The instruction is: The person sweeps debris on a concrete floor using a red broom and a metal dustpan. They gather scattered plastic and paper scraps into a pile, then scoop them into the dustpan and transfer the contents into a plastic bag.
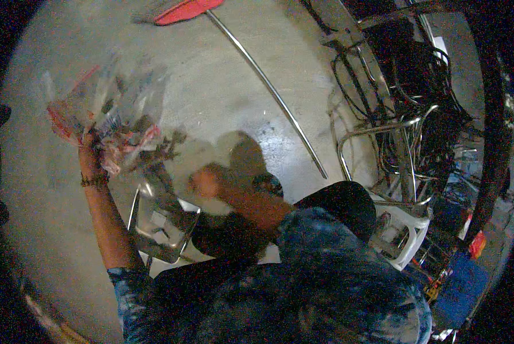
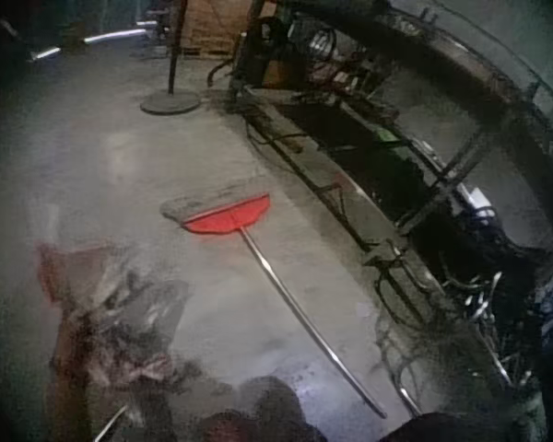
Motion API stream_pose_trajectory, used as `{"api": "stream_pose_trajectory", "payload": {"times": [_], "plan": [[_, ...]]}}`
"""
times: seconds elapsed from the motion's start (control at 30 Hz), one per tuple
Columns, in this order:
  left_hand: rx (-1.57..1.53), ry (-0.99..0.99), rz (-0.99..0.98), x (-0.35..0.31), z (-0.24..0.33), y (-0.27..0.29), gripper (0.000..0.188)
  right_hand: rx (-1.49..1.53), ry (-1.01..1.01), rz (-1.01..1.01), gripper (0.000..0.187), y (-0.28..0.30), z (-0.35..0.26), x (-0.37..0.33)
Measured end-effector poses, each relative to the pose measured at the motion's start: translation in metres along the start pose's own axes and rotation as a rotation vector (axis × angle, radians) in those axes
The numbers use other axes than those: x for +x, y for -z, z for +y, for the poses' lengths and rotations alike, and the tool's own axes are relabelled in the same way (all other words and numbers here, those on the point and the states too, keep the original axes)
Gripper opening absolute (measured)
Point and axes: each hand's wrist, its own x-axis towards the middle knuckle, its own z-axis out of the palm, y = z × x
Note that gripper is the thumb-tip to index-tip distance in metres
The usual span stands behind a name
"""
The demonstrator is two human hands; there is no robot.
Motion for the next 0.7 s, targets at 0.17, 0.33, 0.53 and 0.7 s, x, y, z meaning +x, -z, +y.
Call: {"api": "stream_pose_trajectory", "payload": {"times": [0.17,0.33,0.53,0.7], "plan": [[0.292,0.046,-0.108,-0.002,-0.031,-0.041,0.038,0.252,-0.544,0.766,0.036,0.099,0.148,-0.025],[0.375,0.091,-0.262,0.003,-0.068,-0.078,0.038,0.159,-0.767,0.778,0.053,0.148,0.263,-0.08],[0.51,0.235,-0.298,0.01,-0.078,-0.1,0.036,0.067,-0.818,0.831,0.067,0.191,0.334,-0.094],[0.589,0.237,-0.214,0.008,-0.082,-0.107,0.035,0.202,-0.944,0.559,0.073,0.216,0.349,-0.089]]}}
